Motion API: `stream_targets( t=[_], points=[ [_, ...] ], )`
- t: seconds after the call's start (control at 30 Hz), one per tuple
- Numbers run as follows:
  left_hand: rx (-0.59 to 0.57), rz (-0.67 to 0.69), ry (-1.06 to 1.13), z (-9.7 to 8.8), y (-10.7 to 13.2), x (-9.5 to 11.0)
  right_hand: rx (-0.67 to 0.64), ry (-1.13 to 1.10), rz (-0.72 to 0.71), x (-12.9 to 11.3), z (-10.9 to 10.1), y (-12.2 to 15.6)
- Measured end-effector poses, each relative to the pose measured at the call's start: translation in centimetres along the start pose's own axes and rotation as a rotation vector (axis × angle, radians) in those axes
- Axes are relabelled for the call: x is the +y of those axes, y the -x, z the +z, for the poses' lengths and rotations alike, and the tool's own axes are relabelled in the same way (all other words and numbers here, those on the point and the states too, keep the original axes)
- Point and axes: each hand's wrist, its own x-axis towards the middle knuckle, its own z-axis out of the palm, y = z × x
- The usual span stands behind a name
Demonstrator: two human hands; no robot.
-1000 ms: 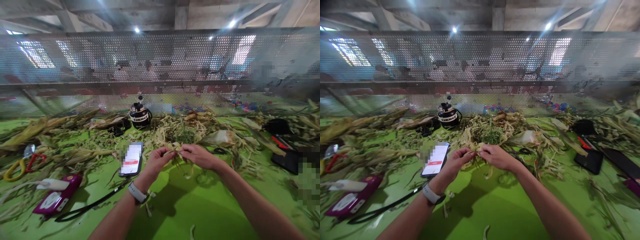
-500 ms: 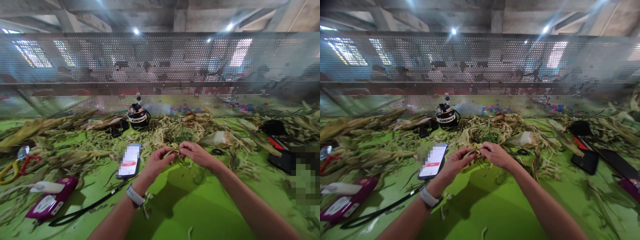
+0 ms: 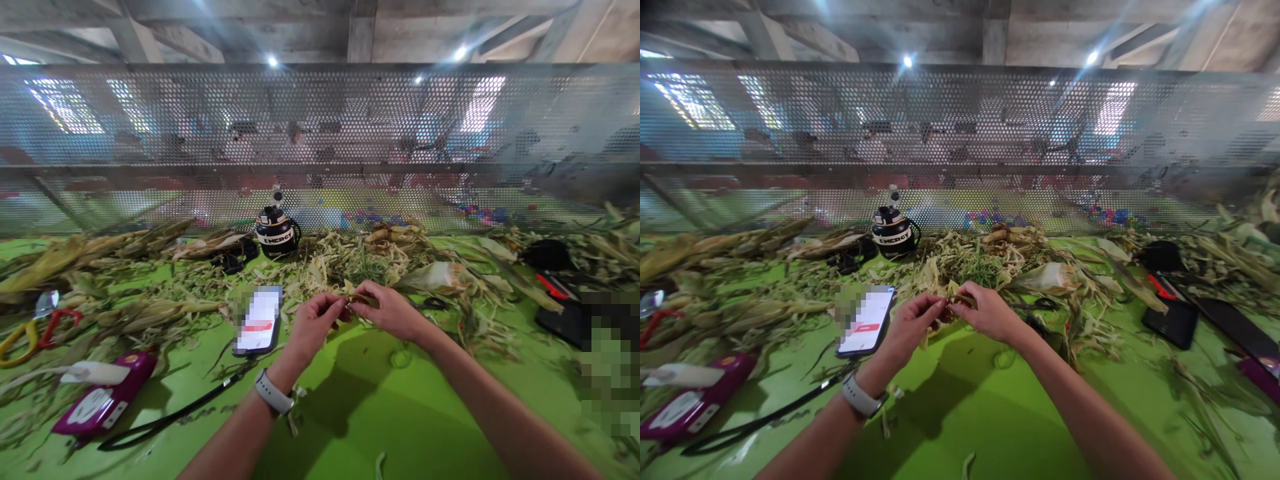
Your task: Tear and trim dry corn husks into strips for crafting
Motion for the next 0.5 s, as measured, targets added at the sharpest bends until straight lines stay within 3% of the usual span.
stream_targets(
  t=[0.13, 0.33, 0.5],
  points=[
    [0.005, 0.072, -0.044, 0.12, 0.21, 0.21, -0.033, -0.135, -0.015, 0.49, 0.21, -0.24],
    [-0.021, -0.027, 0.128, -0.04, 0.41, 0.51, -0.096, -0.206, -0.005, 0.35, -0.16, -0.16],
    [-0.066, 0.004, -0.005, -0.11, 0.27, 0.44, -0.109, -0.248, 0.038, 0.26, 0.06, -0.18]
  ],
)
